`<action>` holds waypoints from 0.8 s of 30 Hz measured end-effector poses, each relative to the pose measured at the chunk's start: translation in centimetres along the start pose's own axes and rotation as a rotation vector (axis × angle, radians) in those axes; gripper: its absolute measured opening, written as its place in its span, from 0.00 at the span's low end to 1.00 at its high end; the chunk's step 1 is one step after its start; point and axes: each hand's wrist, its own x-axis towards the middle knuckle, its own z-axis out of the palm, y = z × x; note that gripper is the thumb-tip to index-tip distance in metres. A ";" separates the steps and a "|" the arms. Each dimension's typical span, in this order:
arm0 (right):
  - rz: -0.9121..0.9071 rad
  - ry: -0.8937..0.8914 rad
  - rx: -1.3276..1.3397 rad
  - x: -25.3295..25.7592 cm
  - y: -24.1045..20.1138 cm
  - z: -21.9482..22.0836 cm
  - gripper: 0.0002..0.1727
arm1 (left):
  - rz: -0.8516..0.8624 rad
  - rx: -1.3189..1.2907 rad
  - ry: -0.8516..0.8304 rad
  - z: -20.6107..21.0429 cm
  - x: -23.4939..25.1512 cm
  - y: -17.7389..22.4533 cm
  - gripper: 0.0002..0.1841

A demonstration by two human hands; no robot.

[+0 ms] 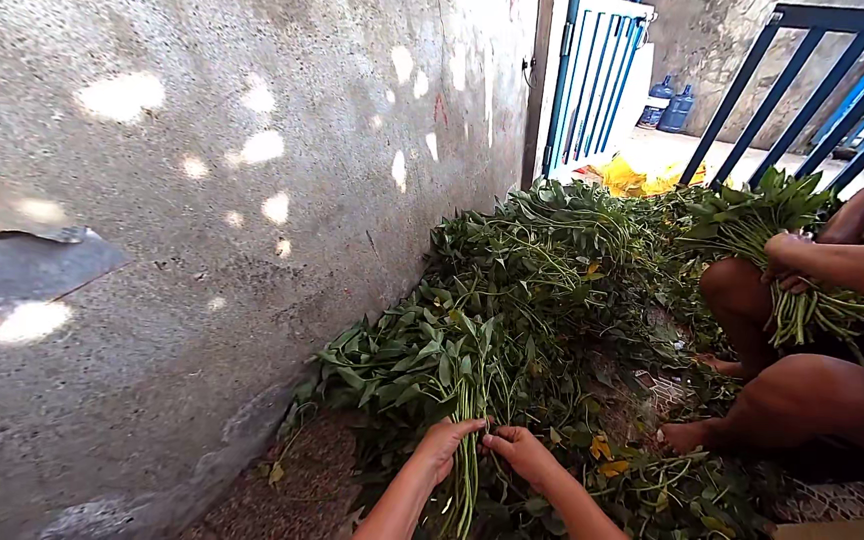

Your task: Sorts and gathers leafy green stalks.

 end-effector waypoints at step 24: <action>0.076 0.094 -0.675 -0.4 -3.8 -0.9 0.28 | 0.056 0.265 0.183 0.6 -1.1 -0.3 0.23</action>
